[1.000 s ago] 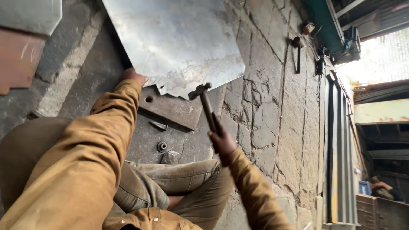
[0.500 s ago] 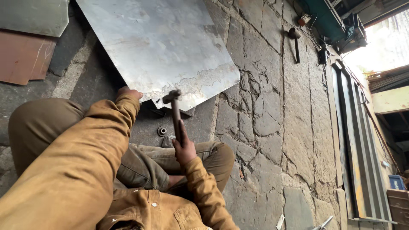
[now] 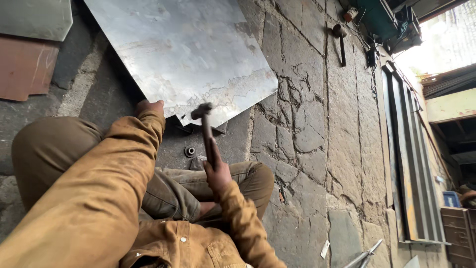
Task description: The person sits on the floor and uses a hammer and a metal punch to create indentations along the edges of metal sheets. They repeatedly position the punch and strike it with the hammer, moving along the sheet's perimeter.
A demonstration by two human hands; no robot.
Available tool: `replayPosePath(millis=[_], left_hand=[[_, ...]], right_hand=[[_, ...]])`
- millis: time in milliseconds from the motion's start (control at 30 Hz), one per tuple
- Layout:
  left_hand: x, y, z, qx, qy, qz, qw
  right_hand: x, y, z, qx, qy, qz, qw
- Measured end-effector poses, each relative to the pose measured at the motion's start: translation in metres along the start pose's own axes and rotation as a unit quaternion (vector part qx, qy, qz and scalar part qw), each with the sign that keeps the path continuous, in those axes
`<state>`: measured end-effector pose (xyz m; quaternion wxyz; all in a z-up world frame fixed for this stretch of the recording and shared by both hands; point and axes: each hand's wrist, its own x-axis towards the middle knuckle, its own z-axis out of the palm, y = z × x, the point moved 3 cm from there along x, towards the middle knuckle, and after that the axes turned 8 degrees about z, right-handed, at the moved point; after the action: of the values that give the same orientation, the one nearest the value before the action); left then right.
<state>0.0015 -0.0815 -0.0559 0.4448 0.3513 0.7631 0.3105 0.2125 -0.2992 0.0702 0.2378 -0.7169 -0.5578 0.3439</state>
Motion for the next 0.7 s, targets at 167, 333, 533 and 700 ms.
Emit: replayPosePath(millis=[167,333,533,700], left_hand=[[-0.005,0.007,-0.002,0.019,0.012,-0.027,0.999],[-0.012,-0.004,-0.001,-0.072,0.001,0.034,0.997],[0.003,-0.013,0.012,-0.077,0.036,0.055,0.995],[-0.001,0.005,0.008,-0.078,0.035,0.028,0.996]], right_hand=[[-0.035,-0.004,-0.014,0.092,-0.002,-0.118,0.989],[-0.007,0.007,0.007,-0.018,0.057,-0.072,0.996],[-0.008,0.01,0.013,-0.011,0.024,-0.05,0.998],[-0.045,0.017,0.001,0.143,-0.014,-0.115,0.983]])
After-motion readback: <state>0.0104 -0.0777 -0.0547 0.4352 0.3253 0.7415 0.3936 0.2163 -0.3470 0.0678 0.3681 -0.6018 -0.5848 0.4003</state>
